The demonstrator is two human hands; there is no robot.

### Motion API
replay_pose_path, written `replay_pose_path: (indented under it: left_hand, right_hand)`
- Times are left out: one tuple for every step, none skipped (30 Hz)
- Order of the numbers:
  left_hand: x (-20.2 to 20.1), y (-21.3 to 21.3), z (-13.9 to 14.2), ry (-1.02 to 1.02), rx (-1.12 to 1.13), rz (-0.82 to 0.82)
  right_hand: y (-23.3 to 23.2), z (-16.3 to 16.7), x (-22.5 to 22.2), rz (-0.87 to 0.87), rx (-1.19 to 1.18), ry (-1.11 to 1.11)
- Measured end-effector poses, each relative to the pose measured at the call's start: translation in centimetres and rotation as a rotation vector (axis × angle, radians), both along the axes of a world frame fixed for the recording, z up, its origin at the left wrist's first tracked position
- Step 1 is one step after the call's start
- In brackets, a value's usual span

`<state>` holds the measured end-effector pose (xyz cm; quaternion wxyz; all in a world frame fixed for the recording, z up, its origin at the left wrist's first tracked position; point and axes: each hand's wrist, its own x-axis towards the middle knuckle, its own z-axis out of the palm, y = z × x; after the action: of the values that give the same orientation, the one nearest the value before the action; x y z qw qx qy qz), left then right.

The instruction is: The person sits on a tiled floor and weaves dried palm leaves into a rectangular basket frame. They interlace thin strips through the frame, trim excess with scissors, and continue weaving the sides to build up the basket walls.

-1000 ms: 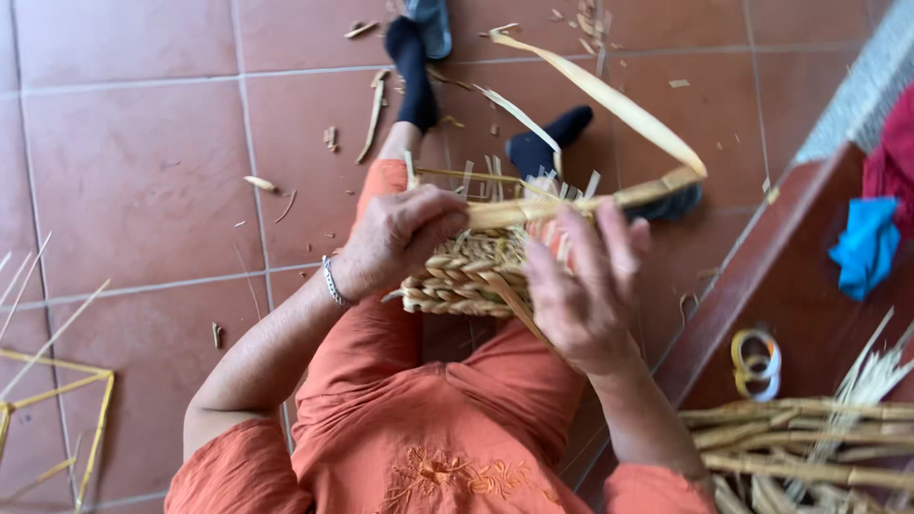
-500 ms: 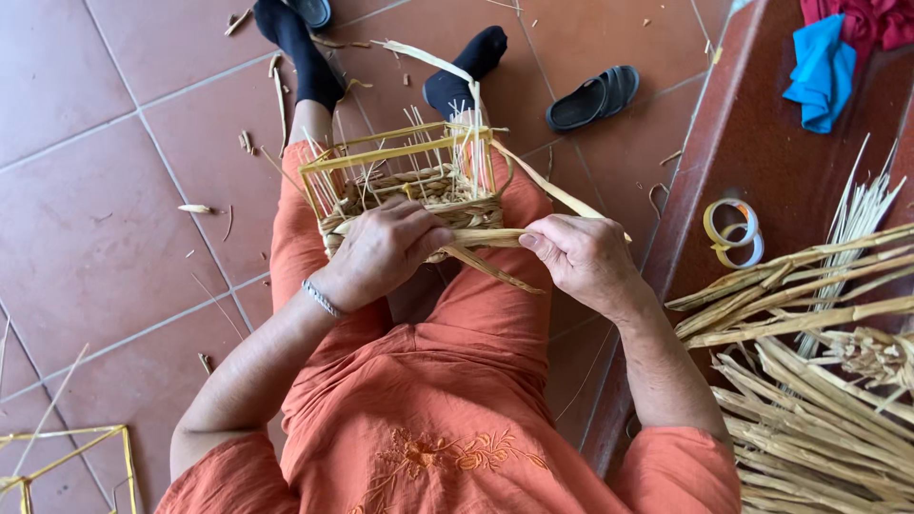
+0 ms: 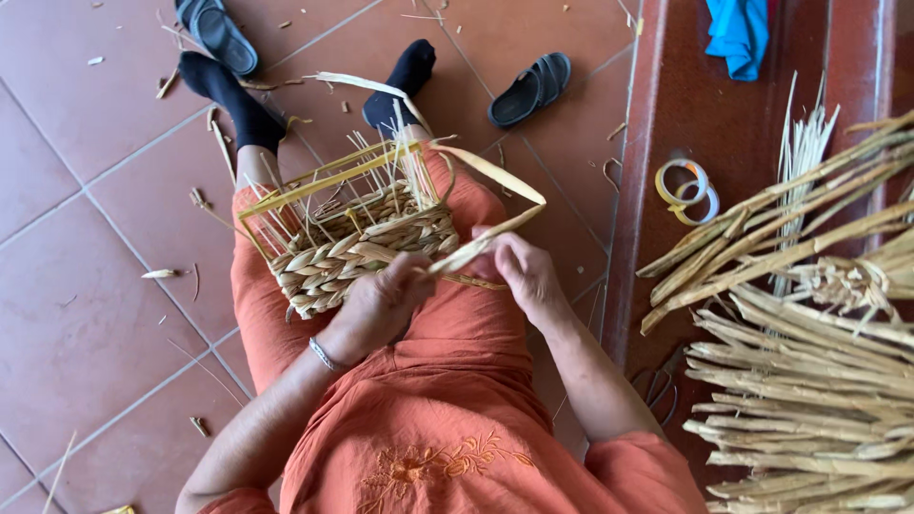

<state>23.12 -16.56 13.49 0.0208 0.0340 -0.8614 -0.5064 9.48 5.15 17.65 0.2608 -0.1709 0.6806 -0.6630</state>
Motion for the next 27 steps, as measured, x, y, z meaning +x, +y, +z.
replay_pose_path:
  left_hand:
    - [0.2,0.6,-0.6,-0.041,-0.072,-0.07]
    - [0.3,1.0,-1.1,-0.071,-0.148,-0.135]
    - [0.3,1.2,-1.5,-0.102,-0.078,-0.191]
    - [0.3,1.4,-1.6,-0.138,-0.008,-0.247]
    - [0.1,1.5,-1.7,-0.182,0.061,-0.304]
    - [-0.3,1.6,-1.6,-0.196,0.157,-0.31]
    - [-0.9,1.8,-1.4,-0.204,0.25,-0.315]
    - [-1.7,2.2,-1.1,-0.212,0.344,-0.322]
    - [-2.8,2.9,-0.9,-0.186,0.491,-0.287]
    - [-4.0,3.8,-0.6,-0.162,0.641,-0.252]
    - [-5.2,4.3,-0.4,-0.136,0.789,-0.217]
    - [-6.7,4.7,-0.1,-0.083,0.728,-0.193]
    - [-8.0,5.0,0.1,-0.029,0.668,-0.164]
    - [-9.0,5.2,0.2,0.023,0.61,-0.13]
    - [-9.9,5.4,0.3,-0.078,0.619,-0.101]
    - [-10.8,5.5,0.2,-0.182,0.625,-0.072]
    - [-11.4,5.8,0.1,-0.289,0.629,-0.038]
    - [-11.8,6.4,-0.3,-0.292,0.66,-0.051]
    - [-12.2,7.2,-0.8,-0.294,0.691,-0.062]
    - [-12.5,8.0,-1.3,-0.296,0.723,-0.073]
    - [-12.6,8.7,-2.0,-0.283,0.733,-0.082]
    - [-12.5,9.4,-2.7,-0.27,0.742,-0.089]
    - [-12.2,9.8,-3.4,-0.259,0.75,-0.097]
    - [-12.1,10.0,-4.0,-0.255,0.733,-0.094]
    - [-12.0,10.3,-4.6,-0.252,0.718,-0.091]
    - [-11.7,10.5,-5.0,-0.253,0.707,-0.087]
    - [-11.6,10.6,-5.2,-0.277,0.753,-0.066]
  right_hand:
    - [0.1,-1.0,-0.2,0.025,-0.145,-0.254]
    - [0.5,-1.8,-0.8,-0.056,-0.282,-0.31]
    - [0.6,-2.4,-1.6,-0.132,-0.421,-0.357]
    - [0.7,-2.8,-2.2,-0.207,-0.562,-0.407]
    - [0.7,-3.0,-2.5,-0.221,-0.606,-0.379]
    - [0.4,-3.2,-2.7,-0.236,-0.65,-0.35]
    - [0.0,-3.1,-3.0,-0.247,-0.696,-0.314]
    - [-0.6,-3.1,-2.9,-0.253,-0.583,-0.213]
    - [-1.5,-3.0,-2.3,-0.264,-0.465,-0.115]
    - [-2.1,-2.9,-1.9,-0.276,-0.345,-0.02]
    - [-2.4,-2.7,-1.9,-0.26,-0.346,-0.081]
    - [-2.7,-2.5,-2.0,-0.242,-0.349,-0.137]
    - [-2.7,-2.4,-2.5,-0.22,-0.35,-0.195]
    - [-2.4,-2.3,-3.5,-0.23,-0.419,-0.236]
    - [-2.0,-2.3,-4.8,-0.24,-0.488,-0.28]
    - [-1.4,-2.5,-6.2,-0.248,-0.558,-0.327]
    - [-1.1,-2.9,-7.7,-0.221,-0.684,-0.414]
    - [-0.9,-3.4,-9.5,-0.19,-0.81,-0.506]
    - [-0.8,-4.1,-11.1,-0.154,-0.935,-0.597]
    - [-0.6,-4.8,-12.5,-0.208,-0.941,-0.603]
    - [-0.4,-5.5,-13.8,-0.261,-0.945,-0.61]
    - [-0.2,-6.2,-14.7,-0.314,-0.948,-0.62]
    - [-0.1,-7.0,-15.3,-0.359,-0.917,-0.614]
    - [-0.1,-7.5,-15.9,-0.4,-0.887,-0.605]
    - [0.0,-7.8,-16.3,-0.443,-0.854,-0.597]
    - [0.1,-8.1,-16.5,-0.46,-0.856,-0.601]
    - [0.1,-8.2,-16.7,-0.476,-0.856,-0.606]
